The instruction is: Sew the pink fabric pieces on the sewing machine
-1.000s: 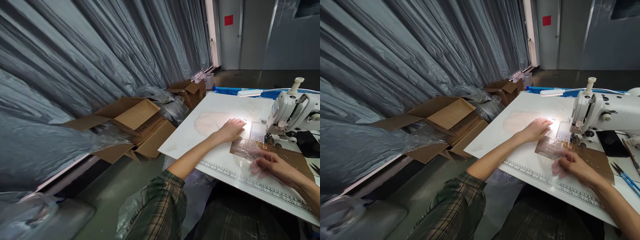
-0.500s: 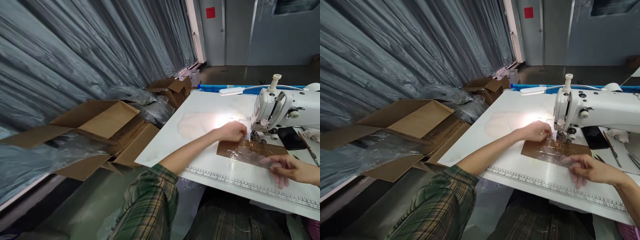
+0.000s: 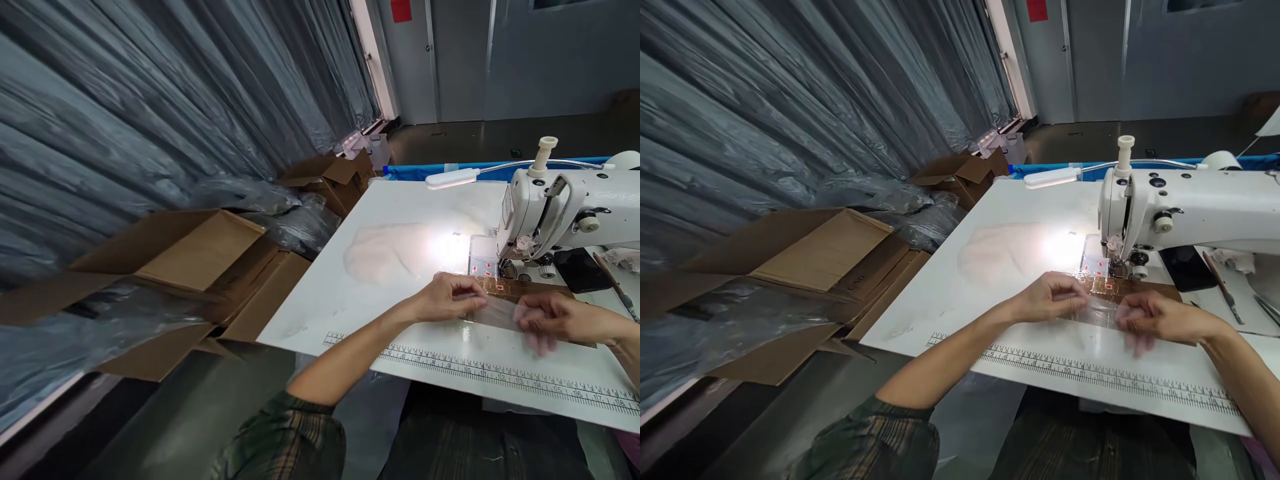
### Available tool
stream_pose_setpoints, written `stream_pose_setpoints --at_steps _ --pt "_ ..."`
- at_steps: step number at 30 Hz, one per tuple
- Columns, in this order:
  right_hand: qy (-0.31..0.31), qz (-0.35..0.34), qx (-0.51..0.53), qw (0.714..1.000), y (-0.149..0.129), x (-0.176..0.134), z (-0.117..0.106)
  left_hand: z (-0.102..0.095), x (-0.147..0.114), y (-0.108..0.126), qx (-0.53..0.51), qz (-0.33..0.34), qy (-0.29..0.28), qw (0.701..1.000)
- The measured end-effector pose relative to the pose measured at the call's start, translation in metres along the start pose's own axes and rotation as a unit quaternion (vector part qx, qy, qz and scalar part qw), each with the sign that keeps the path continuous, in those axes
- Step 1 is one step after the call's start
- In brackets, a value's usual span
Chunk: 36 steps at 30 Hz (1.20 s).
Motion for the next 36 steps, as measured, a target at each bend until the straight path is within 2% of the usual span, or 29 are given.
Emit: stream_pose_setpoints --at_steps 2,3,8,10,16,23,27,31,33,36 --pt "0.070 0.002 0.000 0.998 0.001 0.009 -0.003 0.000 0.001 -0.009 -0.054 -0.041 0.094 0.993" --pt "0.094 -0.003 0.008 0.996 0.002 0.013 -0.003 0.000 0.001 -0.012 -0.083 -0.057 0.123 0.987" --pt "0.195 -0.068 0.074 0.976 0.005 0.023 0.001 -0.001 0.003 -0.015 -0.189 -0.068 0.196 0.960" --pt "0.218 -0.081 0.089 0.968 0.006 0.023 0.002 -0.002 0.004 -0.014 -0.235 -0.062 0.217 0.945" --pt "0.267 -0.084 0.164 0.946 0.006 0.025 0.004 -0.004 0.006 -0.007 -0.360 -0.042 0.221 0.905" --pt "0.313 -0.108 0.203 0.922 0.006 0.025 0.004 -0.001 0.007 -0.005 -0.386 -0.017 0.212 0.898" --pt "0.314 -0.125 0.167 0.926 0.013 0.031 -0.001 -0.002 0.008 -0.011 -0.373 -0.027 0.217 0.901" --pt "0.312 -0.131 0.133 0.932 0.013 0.030 0.002 -0.001 0.008 -0.011 -0.326 -0.032 0.200 0.923" --pt "0.248 -0.119 0.112 0.955 0.009 0.019 0.011 0.003 0.003 -0.002 -0.285 -0.043 0.157 0.944" --pt "0.071 -0.078 0.056 0.993 0.005 -0.015 0.030 0.019 -0.017 0.025 -0.212 -0.086 0.027 0.973"
Point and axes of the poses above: each hand's wrist, its own x-axis towards the middle knuckle, its own z-axis out of the palm, y = z × x, the point moved 1 cm from there along x, towards the middle knuckle, and after that the axes turned 12 degrees about -y, right-handed, at the moved point
